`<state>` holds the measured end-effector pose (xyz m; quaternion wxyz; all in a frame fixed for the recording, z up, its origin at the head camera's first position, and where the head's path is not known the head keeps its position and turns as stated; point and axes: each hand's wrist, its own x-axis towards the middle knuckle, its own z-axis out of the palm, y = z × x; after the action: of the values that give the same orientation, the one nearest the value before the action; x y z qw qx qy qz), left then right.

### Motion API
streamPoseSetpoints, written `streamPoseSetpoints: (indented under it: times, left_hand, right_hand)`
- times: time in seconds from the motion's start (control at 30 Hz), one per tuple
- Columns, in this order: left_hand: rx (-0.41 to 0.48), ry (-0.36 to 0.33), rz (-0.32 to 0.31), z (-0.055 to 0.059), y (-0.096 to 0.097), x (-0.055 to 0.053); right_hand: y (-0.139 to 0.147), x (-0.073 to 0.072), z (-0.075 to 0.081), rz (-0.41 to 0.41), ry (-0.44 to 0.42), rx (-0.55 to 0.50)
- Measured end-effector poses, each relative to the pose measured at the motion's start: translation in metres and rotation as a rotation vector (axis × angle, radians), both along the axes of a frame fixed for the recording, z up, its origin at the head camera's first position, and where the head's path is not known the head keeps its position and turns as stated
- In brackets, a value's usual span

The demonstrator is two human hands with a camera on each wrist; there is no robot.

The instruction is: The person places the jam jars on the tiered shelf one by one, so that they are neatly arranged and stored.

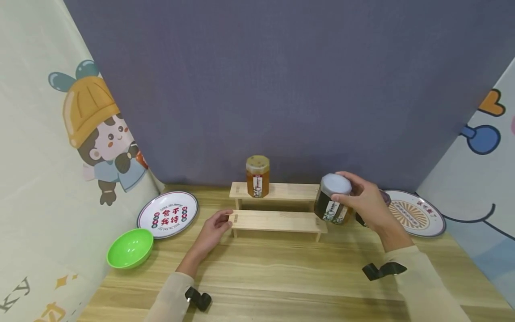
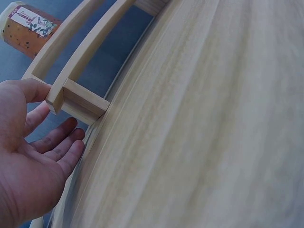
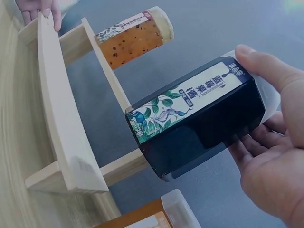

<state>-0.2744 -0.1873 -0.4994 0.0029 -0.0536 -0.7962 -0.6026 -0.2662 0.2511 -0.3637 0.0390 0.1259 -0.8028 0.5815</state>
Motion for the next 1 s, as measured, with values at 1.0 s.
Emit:
streamPoseSetpoints:
  times: [1.0]
  left_hand:
    - [0.006,-0.001,0.003,-0.001,0.000,0.000]
  right_hand:
    - [-0.042,-0.050,0.008,0.073,-0.020,-0.080]
